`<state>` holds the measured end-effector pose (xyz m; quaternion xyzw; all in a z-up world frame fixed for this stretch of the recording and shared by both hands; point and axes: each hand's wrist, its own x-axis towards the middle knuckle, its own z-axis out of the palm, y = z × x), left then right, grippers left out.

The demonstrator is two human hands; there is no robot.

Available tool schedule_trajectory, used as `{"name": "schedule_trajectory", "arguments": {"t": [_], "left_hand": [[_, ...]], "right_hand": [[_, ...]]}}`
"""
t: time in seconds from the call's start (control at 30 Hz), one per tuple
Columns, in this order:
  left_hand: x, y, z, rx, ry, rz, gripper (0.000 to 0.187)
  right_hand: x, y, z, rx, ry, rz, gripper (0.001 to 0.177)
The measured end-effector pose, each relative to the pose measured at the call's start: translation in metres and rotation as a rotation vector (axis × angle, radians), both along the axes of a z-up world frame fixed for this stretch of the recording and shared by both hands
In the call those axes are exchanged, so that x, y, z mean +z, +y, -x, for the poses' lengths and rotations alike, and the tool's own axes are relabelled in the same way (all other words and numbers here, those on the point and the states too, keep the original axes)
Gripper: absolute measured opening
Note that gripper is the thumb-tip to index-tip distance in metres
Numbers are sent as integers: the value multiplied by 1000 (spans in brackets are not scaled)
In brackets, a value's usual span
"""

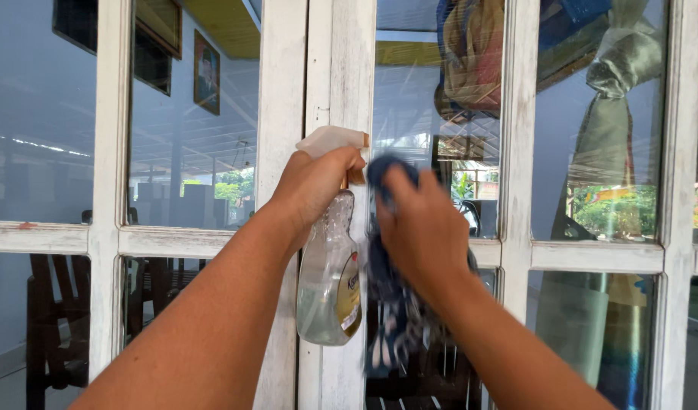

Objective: The person cleans a multi-pane glass window using a spray bottle and a cloth. They repeatedly spray cleaning solution onto the glass and wipe the surface with the cloth, working across different panes of the window frame.

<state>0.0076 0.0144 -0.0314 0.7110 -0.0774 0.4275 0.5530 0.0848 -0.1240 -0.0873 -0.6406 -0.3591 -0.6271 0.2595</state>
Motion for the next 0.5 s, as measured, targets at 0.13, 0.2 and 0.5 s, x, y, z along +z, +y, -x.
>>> {"name": "schedule_trajectory", "arguments": {"t": [0.13,0.2,0.5], "left_hand": [[1,-3,1,38,-20,-27,27],[-2,-7,0,102,-16,-52,27],[-6,-8,-9,68,-66,-37,29]], "right_hand": [[-3,-20,0,-137,82,230,25],[25,-34,-6,-23,-104,195,33],[-3,-1,-5,-36,19,84,40]]}}
